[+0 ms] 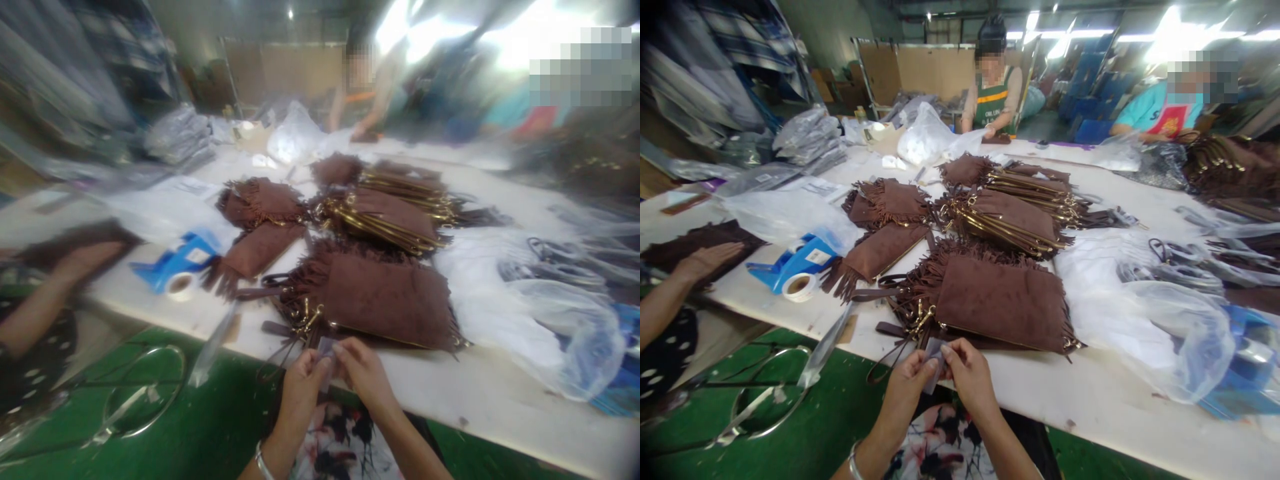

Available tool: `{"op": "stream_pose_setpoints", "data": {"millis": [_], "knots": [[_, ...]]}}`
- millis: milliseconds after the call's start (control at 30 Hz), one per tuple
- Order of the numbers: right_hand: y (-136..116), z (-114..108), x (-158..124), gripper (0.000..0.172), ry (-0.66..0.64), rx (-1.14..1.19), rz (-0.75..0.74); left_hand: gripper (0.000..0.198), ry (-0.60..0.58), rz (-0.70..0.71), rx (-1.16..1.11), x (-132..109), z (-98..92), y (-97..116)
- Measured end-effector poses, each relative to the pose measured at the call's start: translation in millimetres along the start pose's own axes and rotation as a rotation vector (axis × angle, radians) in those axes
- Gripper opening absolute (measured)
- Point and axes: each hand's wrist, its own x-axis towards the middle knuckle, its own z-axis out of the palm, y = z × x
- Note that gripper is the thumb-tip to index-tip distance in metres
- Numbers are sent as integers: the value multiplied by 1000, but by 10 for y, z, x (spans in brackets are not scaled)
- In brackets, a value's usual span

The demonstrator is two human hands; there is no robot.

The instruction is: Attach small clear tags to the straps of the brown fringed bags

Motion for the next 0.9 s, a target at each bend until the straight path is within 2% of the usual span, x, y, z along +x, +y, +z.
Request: {"op": "stream_pose_setpoints", "data": {"millis": [133,233,367,533,900], "knots": [[-15,-8,9,34,60,-17,4,33,-3,13,-16,0,35,38],[-22,-15,13,36,111,-48,-1,41,6,-1,-31,-16,36,34],[-40,-29,28,36,131,-83,-6,46,66,11,17,-30,4,-10],[-72,-66,42,34,144,-139,-49,46,67,20,24,-18,7,-13],[-111,-7,62,38,230,-74,-8,45,73,39,30,10,48,118]]}}
